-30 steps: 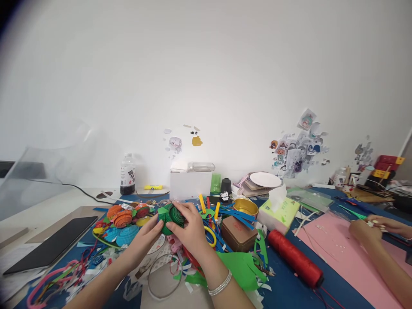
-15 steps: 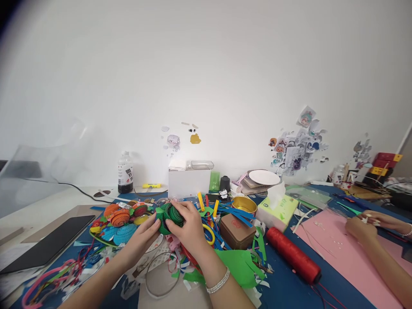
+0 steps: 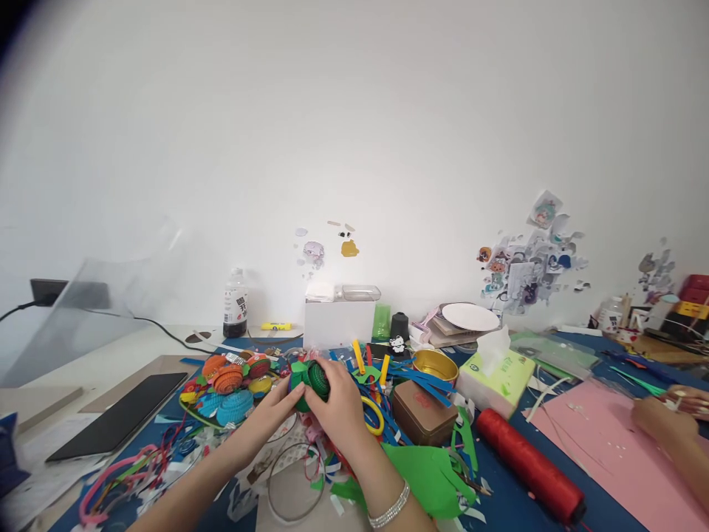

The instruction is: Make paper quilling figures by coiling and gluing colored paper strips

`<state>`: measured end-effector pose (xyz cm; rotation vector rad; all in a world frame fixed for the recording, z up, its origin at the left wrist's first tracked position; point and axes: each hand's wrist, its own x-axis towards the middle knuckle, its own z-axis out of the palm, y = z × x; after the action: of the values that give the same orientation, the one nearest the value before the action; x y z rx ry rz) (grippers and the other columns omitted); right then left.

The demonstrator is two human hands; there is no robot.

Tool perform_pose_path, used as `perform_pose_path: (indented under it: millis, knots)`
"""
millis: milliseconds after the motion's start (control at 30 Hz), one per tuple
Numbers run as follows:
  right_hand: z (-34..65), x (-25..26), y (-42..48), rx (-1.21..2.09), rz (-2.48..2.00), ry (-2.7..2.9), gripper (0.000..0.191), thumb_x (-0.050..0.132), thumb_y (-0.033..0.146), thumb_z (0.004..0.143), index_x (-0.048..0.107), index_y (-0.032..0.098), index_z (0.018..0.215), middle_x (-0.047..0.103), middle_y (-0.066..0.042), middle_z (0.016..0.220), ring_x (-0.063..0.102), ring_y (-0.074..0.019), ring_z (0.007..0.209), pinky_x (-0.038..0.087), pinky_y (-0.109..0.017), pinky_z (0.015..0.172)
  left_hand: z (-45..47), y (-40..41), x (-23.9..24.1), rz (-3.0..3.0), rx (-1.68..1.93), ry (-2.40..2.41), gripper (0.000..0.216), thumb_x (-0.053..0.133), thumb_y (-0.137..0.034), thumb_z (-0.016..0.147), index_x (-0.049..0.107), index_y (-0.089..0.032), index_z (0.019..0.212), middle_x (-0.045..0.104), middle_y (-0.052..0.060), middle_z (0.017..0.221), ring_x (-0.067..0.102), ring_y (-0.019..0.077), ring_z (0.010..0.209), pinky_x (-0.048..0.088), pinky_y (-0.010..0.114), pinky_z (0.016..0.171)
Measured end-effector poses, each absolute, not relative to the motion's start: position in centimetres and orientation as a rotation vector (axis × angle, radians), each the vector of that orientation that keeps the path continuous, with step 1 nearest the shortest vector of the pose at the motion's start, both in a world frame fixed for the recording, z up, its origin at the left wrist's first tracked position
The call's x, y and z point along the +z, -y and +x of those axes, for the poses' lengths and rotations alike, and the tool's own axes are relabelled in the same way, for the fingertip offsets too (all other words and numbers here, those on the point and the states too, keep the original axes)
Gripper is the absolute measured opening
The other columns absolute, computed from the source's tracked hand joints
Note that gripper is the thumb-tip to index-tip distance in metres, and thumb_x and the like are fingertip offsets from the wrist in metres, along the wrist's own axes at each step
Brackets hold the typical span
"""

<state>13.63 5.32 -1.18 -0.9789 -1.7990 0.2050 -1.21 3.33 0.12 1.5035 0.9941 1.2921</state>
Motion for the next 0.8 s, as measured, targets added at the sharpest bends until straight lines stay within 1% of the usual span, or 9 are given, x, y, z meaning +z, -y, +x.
perform_pose_path:
  millis: [200, 400, 633, 800]
  knots:
    - [13.4, -1.0, -5.1, 0.145, -1.006, 1.927, 0.045, 0.052, 0.024, 0.077, 0.048, 0.021, 0.122, 0.055, -0.009, 0.118, 0.050, -0.0262, 0.109, 0.041, -0.043, 0.092, -0.6, -2.9, 0.5, 1.517, 1.291, -1.039, 0.046, 0.053, -0.040, 0.076, 0.053, -0.022, 0.118, 0.057, 0.004, 0.123, 0.049, 0.0253, 0.114, 0.039, 0.034, 0.095]
    - [13.5, -0.7, -5.0, 0.059, -1.007, 1.955, 0.047, 0.052, 0.022, 0.076, 0.049, 0.019, 0.123, 0.056, -0.011, 0.115, 0.051, -0.0260, 0.106, 0.043, -0.042, 0.090, -0.8, -3.3, -0.2, 1.594, 1.283, -1.017, 0.044, 0.050, -0.041, 0.077, 0.054, -0.022, 0.116, 0.060, 0.004, 0.118, 0.050, 0.0263, 0.112, 0.040, 0.037, 0.094]
    - [13.4, -0.9, -4.9, -0.011, -1.021, 1.952, 0.047, 0.050, 0.022, 0.076, 0.050, 0.016, 0.122, 0.056, -0.012, 0.116, 0.051, -0.0255, 0.108, 0.043, -0.041, 0.091, -1.1, -4.2, -1.1, 1.697, 1.240, -1.008, 0.045, 0.044, -0.040, 0.081, 0.050, -0.018, 0.120, 0.059, 0.006, 0.118, 0.052, 0.0233, 0.108, 0.040, 0.032, 0.092]
    - [13.4, -0.7, -4.7, -0.023, -1.059, 1.944, 0.047, 0.051, 0.022, 0.075, 0.051, 0.018, 0.121, 0.058, -0.010, 0.114, 0.053, -0.0235, 0.106, 0.045, -0.037, 0.089, -1.0, -4.5, -1.3, 1.677, 1.271, -1.009, 0.044, 0.046, -0.039, 0.079, 0.053, -0.019, 0.117, 0.062, 0.005, 0.114, 0.054, 0.0240, 0.105, 0.042, 0.034, 0.090]
